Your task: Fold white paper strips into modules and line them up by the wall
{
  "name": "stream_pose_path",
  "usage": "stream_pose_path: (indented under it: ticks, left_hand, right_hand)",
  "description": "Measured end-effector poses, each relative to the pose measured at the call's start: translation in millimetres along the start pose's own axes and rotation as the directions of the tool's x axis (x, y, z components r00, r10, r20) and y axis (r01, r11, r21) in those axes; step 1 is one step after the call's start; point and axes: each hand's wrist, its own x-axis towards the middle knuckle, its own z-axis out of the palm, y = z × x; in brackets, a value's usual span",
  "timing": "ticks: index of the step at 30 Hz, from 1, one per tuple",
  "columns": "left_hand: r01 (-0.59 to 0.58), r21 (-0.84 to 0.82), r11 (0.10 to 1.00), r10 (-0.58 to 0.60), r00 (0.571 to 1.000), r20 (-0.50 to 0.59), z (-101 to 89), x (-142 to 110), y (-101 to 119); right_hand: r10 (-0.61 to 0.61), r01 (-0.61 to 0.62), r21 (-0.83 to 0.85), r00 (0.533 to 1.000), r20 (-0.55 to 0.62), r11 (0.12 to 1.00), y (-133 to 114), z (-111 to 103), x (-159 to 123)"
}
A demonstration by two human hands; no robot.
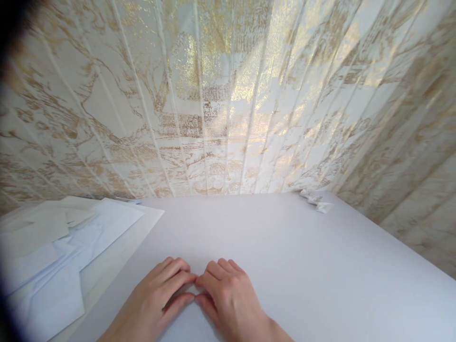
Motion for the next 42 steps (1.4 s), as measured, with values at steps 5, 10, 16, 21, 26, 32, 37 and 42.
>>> stream_pose_path:
  ticks: [5,10,16,21,26,32,37,42]
  left_hand:
    - [0.007,0.070,0.997,-0.009,1.000,0.020,3.2,-7,-1]
    - [-0.066,0.140,0.988,0.073,0.996,-0.046,10.9,-9,-6]
    - [-0.076,0.107,0.991,0.092,0.984,-0.151,5.4,-2,1]
    - [0.032,-0.202,0.979,-0.074,0.977,-0.201,-1.3,6,8]
    - [0.177,-0.386,0.905,-0.277,0.936,-0.219,8.8,14,14]
    - [0.225,-0.499,0.837,-0.354,0.918,-0.180,17.4,19,22]
    - [0.229,-0.496,0.837,-0.347,0.924,-0.160,21.8,12,21]
    - [0.225,-0.528,0.819,-0.336,0.934,-0.123,21.7,10,15]
  right_hand:
    - [-0.073,0.071,-0.106,0.997,-0.023,0.992,1,4,1]
    - [-0.111,0.105,-0.175,0.994,-0.021,0.979,-1,3,2]
    - [-0.043,0.040,-0.117,0.999,-0.018,0.992,-6,1,4]
    - [0.168,-0.163,0.157,0.985,-0.022,0.974,-6,0,7]
    - [0.268,-0.258,0.250,0.963,-0.009,0.933,-6,2,9]
    - [0.297,-0.281,0.258,0.955,-0.024,0.925,-5,7,7]
    - [0.308,-0.294,0.249,0.951,-0.017,0.923,-4,3,6]
    - [0.265,-0.250,0.283,0.964,-0.016,0.926,-4,-3,4]
